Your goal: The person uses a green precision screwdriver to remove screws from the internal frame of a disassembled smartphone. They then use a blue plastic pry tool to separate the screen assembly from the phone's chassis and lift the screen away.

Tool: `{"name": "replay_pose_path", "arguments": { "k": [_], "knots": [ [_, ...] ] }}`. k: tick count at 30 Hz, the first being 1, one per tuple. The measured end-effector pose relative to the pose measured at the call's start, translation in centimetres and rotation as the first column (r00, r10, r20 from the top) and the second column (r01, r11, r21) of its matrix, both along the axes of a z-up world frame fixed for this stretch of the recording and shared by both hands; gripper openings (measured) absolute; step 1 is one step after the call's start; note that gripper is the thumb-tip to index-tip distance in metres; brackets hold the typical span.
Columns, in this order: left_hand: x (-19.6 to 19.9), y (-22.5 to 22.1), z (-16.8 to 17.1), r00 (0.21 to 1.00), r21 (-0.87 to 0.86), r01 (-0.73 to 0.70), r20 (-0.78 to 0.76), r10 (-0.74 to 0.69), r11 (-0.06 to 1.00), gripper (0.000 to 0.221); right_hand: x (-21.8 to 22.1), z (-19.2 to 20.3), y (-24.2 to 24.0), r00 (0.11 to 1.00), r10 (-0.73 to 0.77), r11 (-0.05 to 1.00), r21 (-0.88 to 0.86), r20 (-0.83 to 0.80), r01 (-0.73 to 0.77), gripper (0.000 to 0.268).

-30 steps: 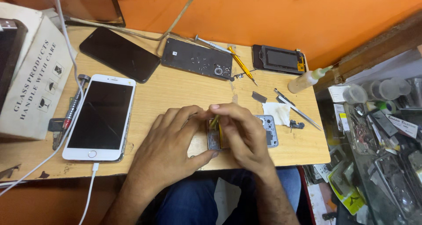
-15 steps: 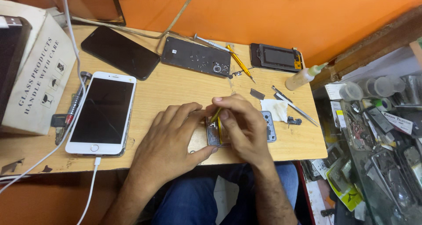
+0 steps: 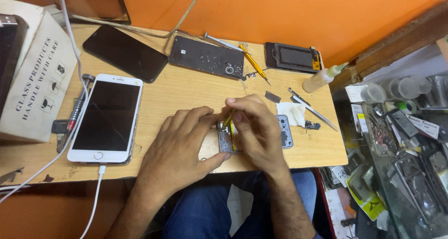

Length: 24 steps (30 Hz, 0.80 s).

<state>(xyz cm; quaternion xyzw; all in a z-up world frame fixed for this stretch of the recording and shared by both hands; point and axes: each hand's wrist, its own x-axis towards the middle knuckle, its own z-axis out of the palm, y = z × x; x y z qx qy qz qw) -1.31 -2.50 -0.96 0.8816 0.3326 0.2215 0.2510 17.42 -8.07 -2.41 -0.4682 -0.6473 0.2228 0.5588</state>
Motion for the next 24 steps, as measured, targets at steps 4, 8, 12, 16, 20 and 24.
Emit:
{"name": "replay_pose_path", "arguments": {
  "k": [4,8,12,16,20,24],
  "knots": [
    [0.0,0.0,0.0,1.0,-0.014,-0.002,-0.015,0.002,1.0,0.075,0.1,-0.3,0.0,0.966,-0.119,0.988,0.121,0.228,0.093,0.044],
    [0.0,0.1,-0.1,1.0,0.025,0.004,0.002,-0.004,1.0,0.075,0.1,-0.2,0.1,0.999,-0.027,1.0,-0.011,0.025,0.027,0.038],
    [-0.1,0.0,-0.1,1.0,0.009,0.0,0.003,0.0,1.0,0.077,0.1,-0.2,0.0,0.991,0.046,0.997,0.048,0.123,-0.052,0.059],
    [-0.1,0.0,-0.2,1.0,0.033,0.005,0.024,-0.006,0.999,0.077,0.3,-0.7,0.0,0.999,-0.018,0.995,0.101,0.033,0.015,0.067],
    [-0.2,0.1,-0.3,0.994,0.056,0.003,0.11,-0.01,0.998,0.067,0.7,-1.1,-0.3,0.953,-0.07,0.994,0.056,-0.294,0.091,0.072],
    [-0.3,0.0,-0.3,0.981,-0.011,-0.01,0.196,0.012,1.0,0.034,0.6,-1.3,-0.5,0.956,-0.017,1.0,0.016,-0.293,0.022,0.073]
  ]
}}
